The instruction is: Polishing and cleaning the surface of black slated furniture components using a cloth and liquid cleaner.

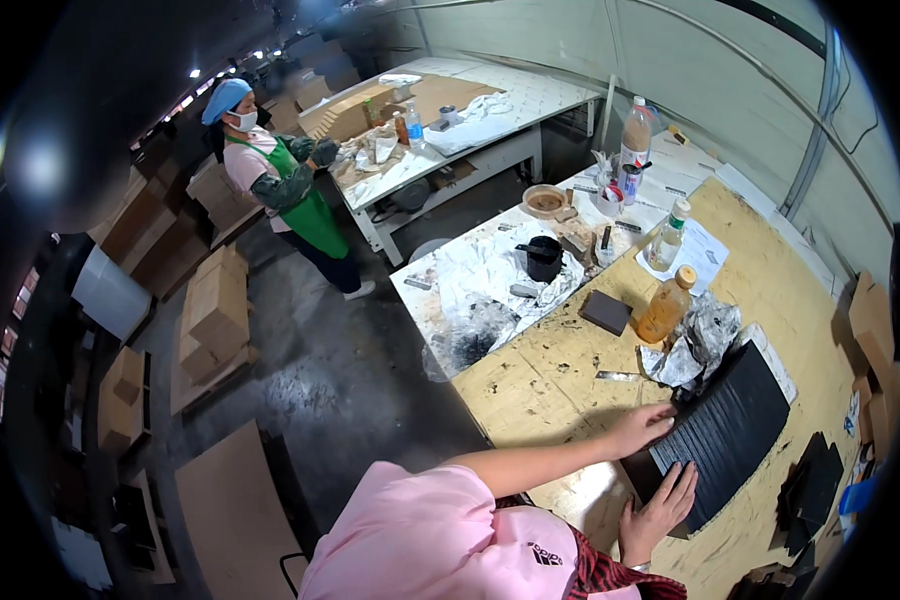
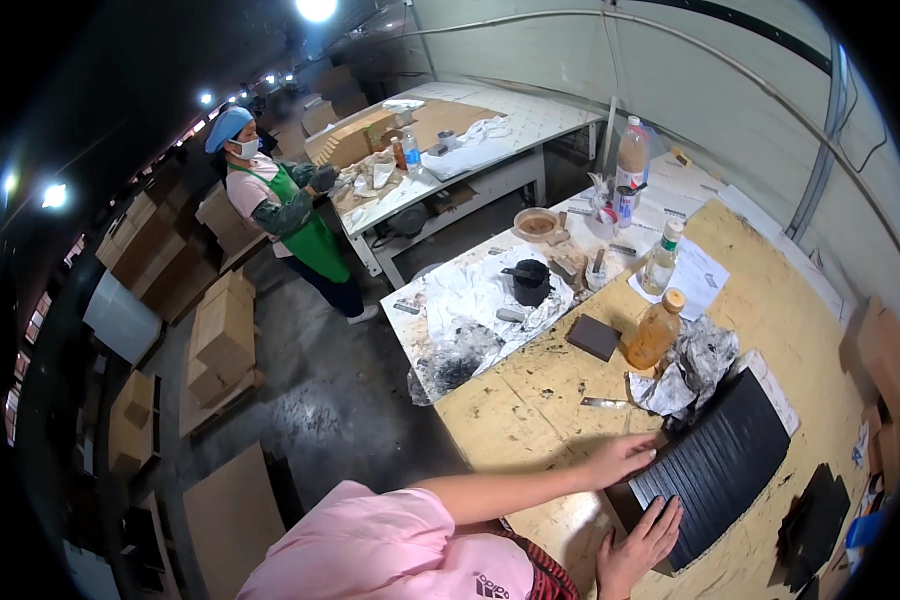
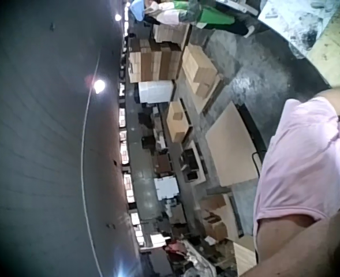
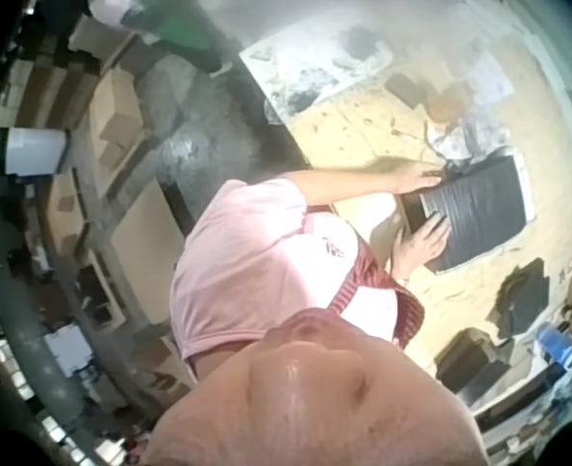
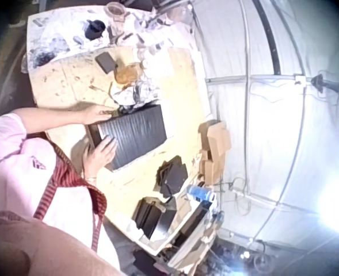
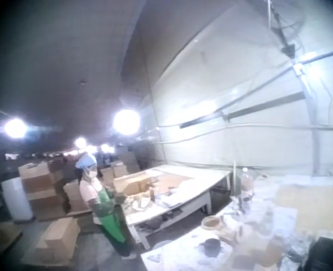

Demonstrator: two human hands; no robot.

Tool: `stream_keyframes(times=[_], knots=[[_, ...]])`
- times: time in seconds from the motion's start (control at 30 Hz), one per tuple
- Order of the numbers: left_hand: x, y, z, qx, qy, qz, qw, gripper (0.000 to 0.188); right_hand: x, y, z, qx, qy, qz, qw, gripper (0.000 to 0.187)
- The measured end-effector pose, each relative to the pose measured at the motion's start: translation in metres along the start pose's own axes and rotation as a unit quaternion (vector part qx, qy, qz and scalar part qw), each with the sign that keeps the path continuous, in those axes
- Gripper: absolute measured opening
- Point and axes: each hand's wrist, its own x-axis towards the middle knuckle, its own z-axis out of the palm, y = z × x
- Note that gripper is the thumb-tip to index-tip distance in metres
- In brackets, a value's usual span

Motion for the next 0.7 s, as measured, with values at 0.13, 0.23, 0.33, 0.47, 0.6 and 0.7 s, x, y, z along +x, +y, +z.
stream_keyframes(times=[0.13,0.23,0.33,0.47,0.6,0.7], knots=[[0.011,-0.003,-0.023,0.094,0.071,0.009,0.993,0.033,-0.001,0.001,0.000,0.003,-0.010,-0.003,1.000,0.098],[0.022,-0.011,-0.036,0.100,0.095,0.021,0.990,0.022,-0.001,-0.002,0.000,0.002,0.013,-0.001,1.000,0.096],[0.029,-0.017,-0.039,0.074,0.068,0.000,0.995,0.020,-0.005,0.003,0.000,-0.015,0.001,0.013,1.000,0.096],[0.030,-0.032,-0.073,0.080,0.122,-0.017,0.989,0.021,0.001,0.004,0.009,0.014,0.016,-0.017,1.000,0.091],[0.039,-0.017,-0.102,0.061,0.147,-0.026,0.987,0.014,0.006,-0.001,0.010,0.007,0.015,-0.009,1.000,0.091],[0.051,-0.016,-0.095,0.071,0.127,-0.019,0.989,0.014,0.000,0.003,0.007,-0.004,0.011,0.012,1.000,0.092]])
